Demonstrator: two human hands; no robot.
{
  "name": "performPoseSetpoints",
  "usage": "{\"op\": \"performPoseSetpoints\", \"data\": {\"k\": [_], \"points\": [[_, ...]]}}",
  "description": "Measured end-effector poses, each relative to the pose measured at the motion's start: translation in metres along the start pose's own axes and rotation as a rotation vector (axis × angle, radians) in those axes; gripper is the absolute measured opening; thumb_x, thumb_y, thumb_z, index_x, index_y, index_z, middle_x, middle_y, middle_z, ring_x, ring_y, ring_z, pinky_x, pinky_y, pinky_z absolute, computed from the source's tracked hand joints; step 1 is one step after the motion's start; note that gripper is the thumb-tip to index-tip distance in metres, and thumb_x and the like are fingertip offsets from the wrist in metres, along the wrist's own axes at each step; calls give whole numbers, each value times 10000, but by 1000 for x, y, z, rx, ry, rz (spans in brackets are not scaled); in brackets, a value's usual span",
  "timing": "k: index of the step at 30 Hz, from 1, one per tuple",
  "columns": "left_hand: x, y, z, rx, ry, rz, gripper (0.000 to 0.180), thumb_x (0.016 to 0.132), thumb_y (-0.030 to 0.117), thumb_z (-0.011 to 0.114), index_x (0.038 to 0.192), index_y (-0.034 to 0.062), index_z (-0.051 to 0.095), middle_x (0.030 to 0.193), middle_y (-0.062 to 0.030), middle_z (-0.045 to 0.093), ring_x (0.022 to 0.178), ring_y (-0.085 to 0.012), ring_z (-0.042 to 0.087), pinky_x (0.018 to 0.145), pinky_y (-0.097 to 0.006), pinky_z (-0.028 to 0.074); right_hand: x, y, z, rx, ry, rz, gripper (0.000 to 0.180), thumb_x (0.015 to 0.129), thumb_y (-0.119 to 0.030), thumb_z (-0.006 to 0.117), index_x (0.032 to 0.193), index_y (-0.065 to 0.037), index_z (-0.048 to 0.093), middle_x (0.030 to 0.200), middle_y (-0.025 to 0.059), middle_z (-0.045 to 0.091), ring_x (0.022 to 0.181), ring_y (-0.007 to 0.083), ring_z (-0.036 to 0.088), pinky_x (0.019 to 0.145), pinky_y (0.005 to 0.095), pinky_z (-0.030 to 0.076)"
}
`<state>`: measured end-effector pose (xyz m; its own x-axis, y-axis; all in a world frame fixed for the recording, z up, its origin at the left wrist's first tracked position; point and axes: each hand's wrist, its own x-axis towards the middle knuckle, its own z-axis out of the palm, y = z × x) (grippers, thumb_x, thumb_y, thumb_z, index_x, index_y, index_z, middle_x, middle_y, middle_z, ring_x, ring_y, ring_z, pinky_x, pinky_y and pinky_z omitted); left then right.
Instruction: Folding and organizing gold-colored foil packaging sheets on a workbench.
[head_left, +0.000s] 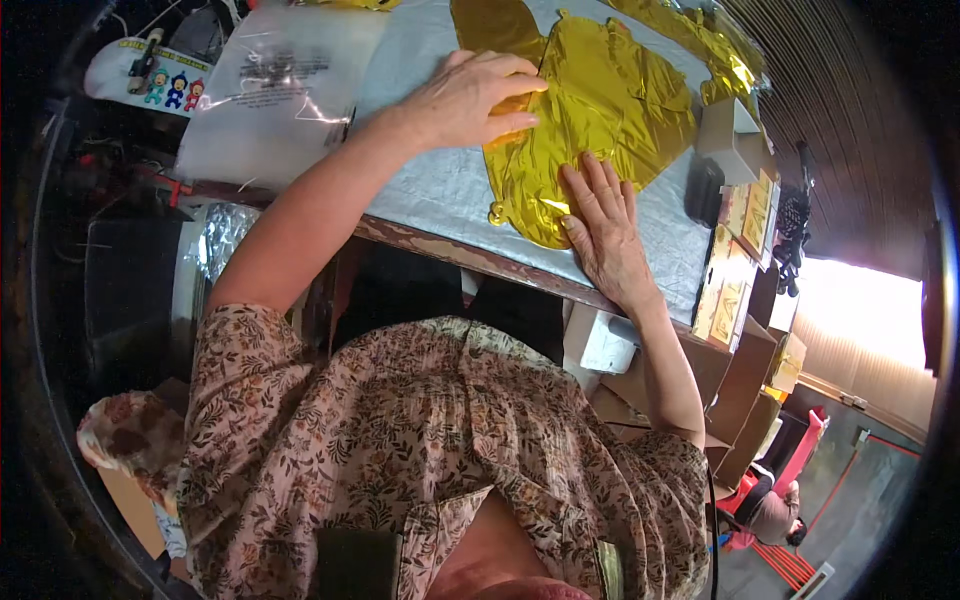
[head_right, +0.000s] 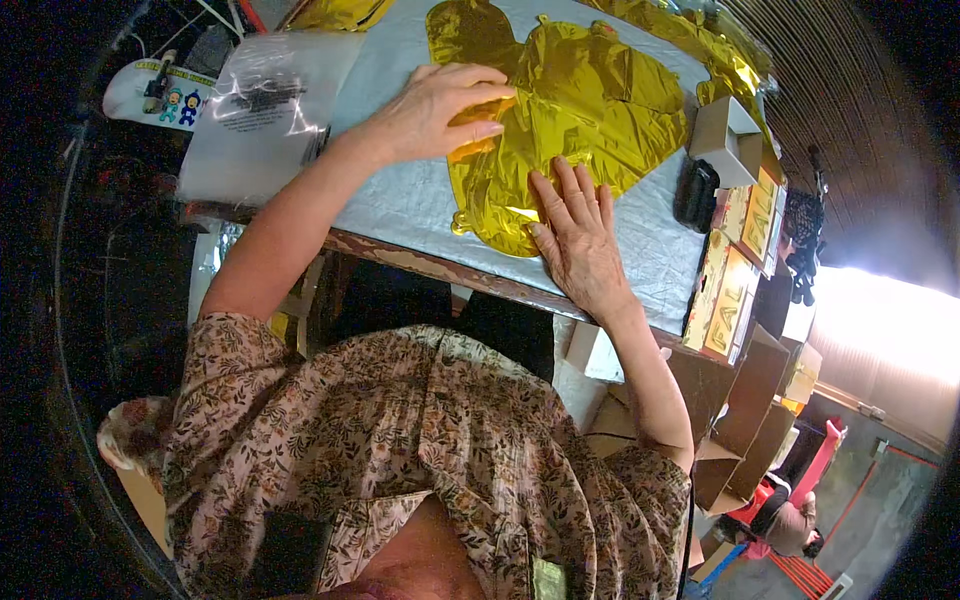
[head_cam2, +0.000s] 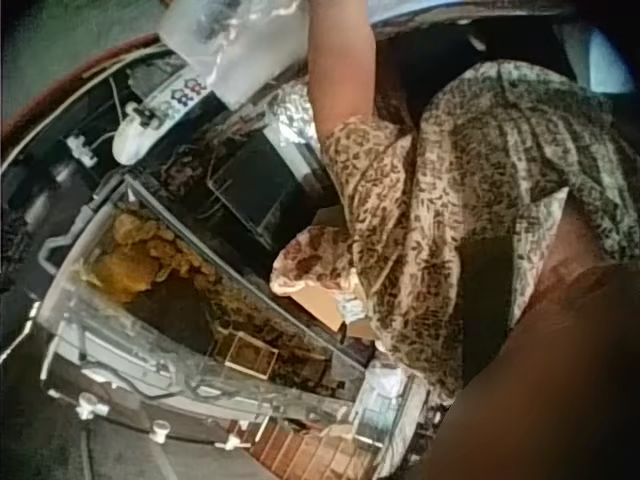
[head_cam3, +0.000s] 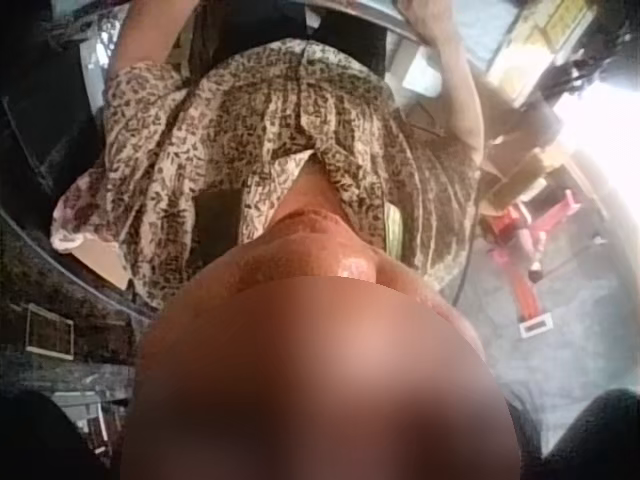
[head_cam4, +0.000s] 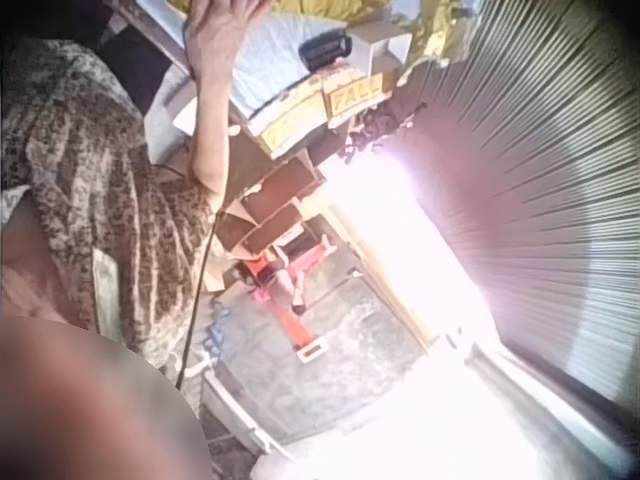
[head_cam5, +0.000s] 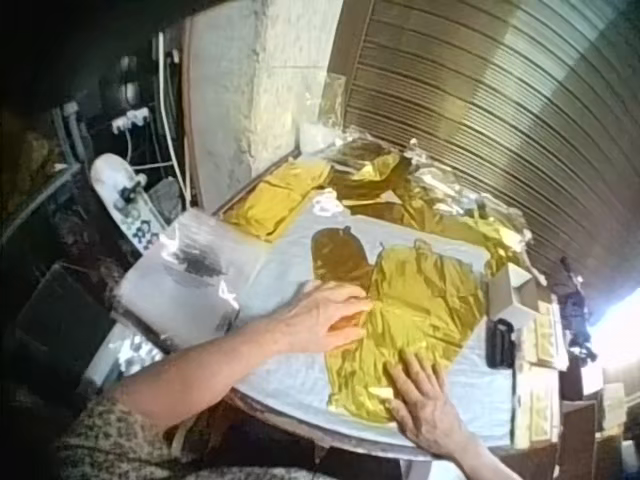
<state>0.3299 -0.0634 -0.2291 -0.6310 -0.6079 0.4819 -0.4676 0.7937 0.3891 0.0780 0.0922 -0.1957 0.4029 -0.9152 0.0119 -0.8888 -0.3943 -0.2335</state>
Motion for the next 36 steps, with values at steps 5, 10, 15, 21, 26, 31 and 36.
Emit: {"op": "performPoseSetpoints", "data": {"k": [5, 10, 15, 21, 26, 31, 36], "points": [[0, 7, 3, 33, -60, -3, 463, 937, 393, 693, 1309, 122, 642, 1389, -70, 552, 1307, -255, 508, 1094, -449, 334, -2, -2, -4, 21, 9, -5, 546, 1039, -258, 506, 1555, -121, 390, 1641, 175, 269, 1520, 391, 225, 1230, 556, 156], [-2, 9, 3, 44, -52, 10, 473, 911, 405, 717, 1283, 120, 654, 1377, -77, 549, 1282, -264, 517, 1074, -444, 350, -1, -1, -4, 26, 0, -10, 554, 1031, -248, 520, 1557, -133, 388, 1643, 168, 268, 1522, 390, 225, 1232, 558, 154], [-2, 7, 3, 27, -24, -7, 499, 866, 459, 743, 1216, 107, 693, 1319, -72, 576, 1255, -259, 522, 1056, -435, 359, -1, -1, -3, 21, 4, -9, 572, 1025, -261, 528, 1563, -138, 378, 1643, 165, 270, 1520, 389, 229, 1233, 554, 154], [-1, 7, 3, 37, -29, -26, 513, 846, 444, 761, 1202, 83, 686, 1281, -53, 595, 1232, -253, 536, 1038, -429, 375, -2, 0, -1, 28, 25, -7, 577, 1026, -258, 524, 1568, -136, 368, 1648, 163, 263, 1522, 384, 229, 1233, 551, 154], [-1, 5, 2, 34, -31, -27, 516, 850, 439, 758, 1212, 81, 676, 1275, -62, 596, 1227, -266, 538, 1041, -436, 385, -1, -1, 0, 27, 17, -1, 577, 1030, -263, 519, 1570, -133, 363, 1648, 161, 265, 1525, 380, 225, 1236, 545, 149], [3, 8, -1, 37, -51, -35, 527, 859, 452, 747, 1223, 80, 669, 1293, -72, 586, 1236, -273, 534, 1050, -444, 386, -3, 0, -2, 16, 20, 12, 581, 1033, -264, 515, 1575, -132, 351, 1647, 159, 266, 1525, 378, 225, 1238, 546, 146], [11, 16, 0, 17, 14, -21, 519, 893, 413, 732, 1303, 112, 630, 1428, -96, 536, 1324, -286, 499, 1063, -460, 386, -2, 1, -1, -4, 50, -22, 565, 1029, -253, 529, 1557, -126, 374, 1628, 171, 293, 1502, 386, 267, 1223, 554, 185]]}}
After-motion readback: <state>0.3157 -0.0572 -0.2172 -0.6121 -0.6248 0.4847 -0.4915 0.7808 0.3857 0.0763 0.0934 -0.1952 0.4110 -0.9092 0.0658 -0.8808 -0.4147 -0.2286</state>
